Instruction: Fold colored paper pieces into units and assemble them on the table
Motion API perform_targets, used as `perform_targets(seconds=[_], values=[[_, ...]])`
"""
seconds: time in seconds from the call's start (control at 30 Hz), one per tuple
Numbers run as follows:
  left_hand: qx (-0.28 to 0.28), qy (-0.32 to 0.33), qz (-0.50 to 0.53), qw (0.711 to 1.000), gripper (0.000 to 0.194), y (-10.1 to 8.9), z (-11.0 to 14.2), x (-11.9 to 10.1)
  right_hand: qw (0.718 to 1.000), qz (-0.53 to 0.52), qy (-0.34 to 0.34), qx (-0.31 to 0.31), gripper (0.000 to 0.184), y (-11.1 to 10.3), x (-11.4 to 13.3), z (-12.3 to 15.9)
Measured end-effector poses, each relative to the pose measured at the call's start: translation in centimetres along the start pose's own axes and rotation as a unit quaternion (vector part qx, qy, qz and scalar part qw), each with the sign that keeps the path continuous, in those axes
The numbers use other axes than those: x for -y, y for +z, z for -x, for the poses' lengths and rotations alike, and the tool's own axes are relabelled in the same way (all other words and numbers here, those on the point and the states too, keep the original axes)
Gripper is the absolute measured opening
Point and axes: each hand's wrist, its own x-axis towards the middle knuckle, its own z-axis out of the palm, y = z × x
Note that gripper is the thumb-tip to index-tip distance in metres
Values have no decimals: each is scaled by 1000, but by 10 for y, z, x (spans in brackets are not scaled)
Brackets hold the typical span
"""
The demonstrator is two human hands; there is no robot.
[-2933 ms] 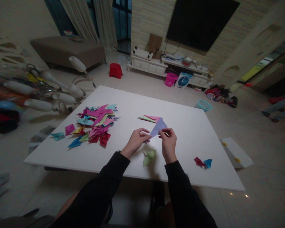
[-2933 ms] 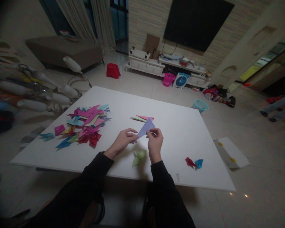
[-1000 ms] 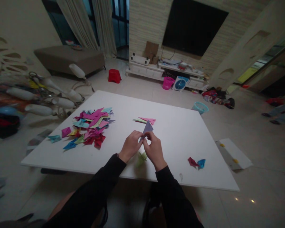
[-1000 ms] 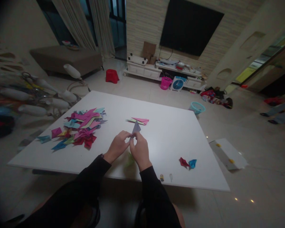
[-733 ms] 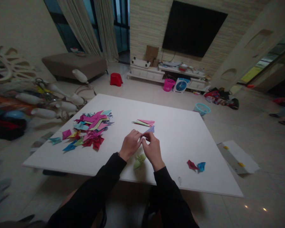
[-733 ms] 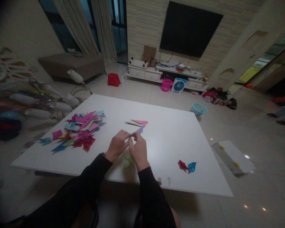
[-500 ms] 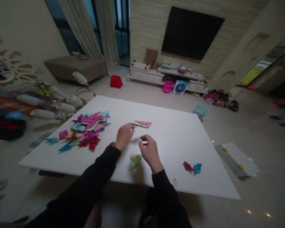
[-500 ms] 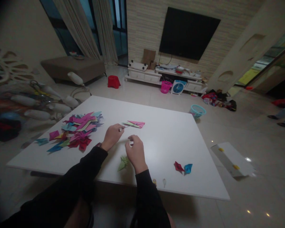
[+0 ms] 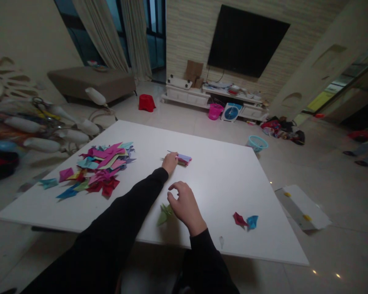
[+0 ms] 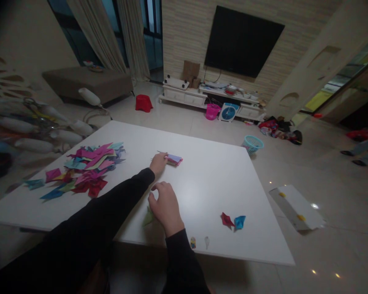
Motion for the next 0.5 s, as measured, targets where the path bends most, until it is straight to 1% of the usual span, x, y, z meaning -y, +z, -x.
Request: perform_targets(seconds=[0.1,0.23,0.37,0.5], values=[[11,-8,-13,1000,34,5,6,3,1000,5,-3,11,10,2,0,-3],[8,-32,-39,999,35,-3,15,7,1000,6,-9,23,10,8,-1,-5],[5,-53,-67,996,31,-22,26,17,999,4,-17,34,10,13,2,-5],[-10,-76,-95,992,31,-49,47,42,998,23,-30,49,10,14,5,-3]])
